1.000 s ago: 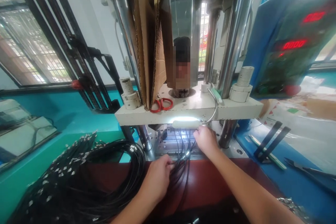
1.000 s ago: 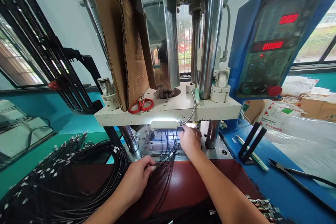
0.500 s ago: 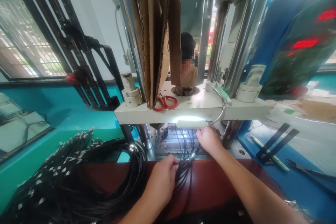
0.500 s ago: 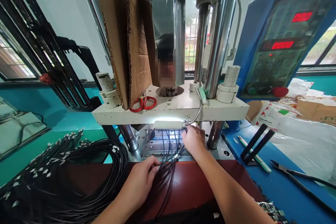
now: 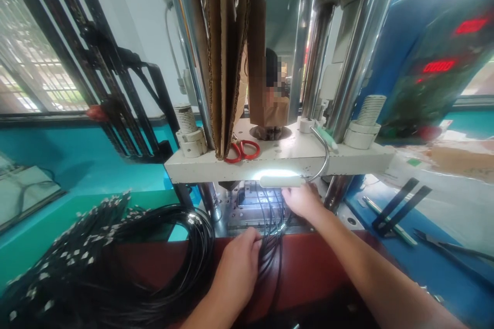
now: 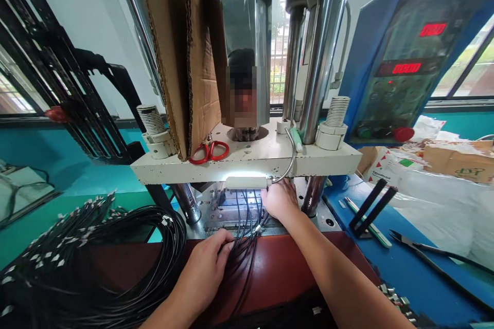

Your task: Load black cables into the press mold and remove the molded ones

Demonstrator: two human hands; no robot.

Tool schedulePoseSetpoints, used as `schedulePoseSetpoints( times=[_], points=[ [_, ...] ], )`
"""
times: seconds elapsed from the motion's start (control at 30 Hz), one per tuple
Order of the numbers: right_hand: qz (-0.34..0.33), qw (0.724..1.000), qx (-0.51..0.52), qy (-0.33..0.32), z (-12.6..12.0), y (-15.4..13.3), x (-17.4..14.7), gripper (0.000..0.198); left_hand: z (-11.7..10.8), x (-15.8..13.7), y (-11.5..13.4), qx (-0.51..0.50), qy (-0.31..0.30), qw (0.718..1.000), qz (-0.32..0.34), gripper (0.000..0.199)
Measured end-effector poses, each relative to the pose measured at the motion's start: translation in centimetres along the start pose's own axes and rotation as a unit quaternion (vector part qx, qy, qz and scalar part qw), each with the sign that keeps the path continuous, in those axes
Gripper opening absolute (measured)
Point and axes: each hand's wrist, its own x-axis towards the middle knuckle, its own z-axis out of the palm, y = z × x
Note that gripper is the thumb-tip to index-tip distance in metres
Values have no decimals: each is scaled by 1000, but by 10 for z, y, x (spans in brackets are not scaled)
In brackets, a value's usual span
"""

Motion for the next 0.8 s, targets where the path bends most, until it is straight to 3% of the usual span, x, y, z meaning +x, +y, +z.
schedulePoseSetpoints(
  times=[0.23,0.47,0.8],
  points=[
    [-36,999,5,9,0,-9,-5,35,-2,-1,3,-12,-4,1000,3,22],
    [-51,999,0,10,-1,-4,3,34,-4,-2,3,-9,55,998,42,23],
    [-120,993,7,-6,0,-23,4,27,-2,-3,-1,6,65,996,63,24]
  ],
)
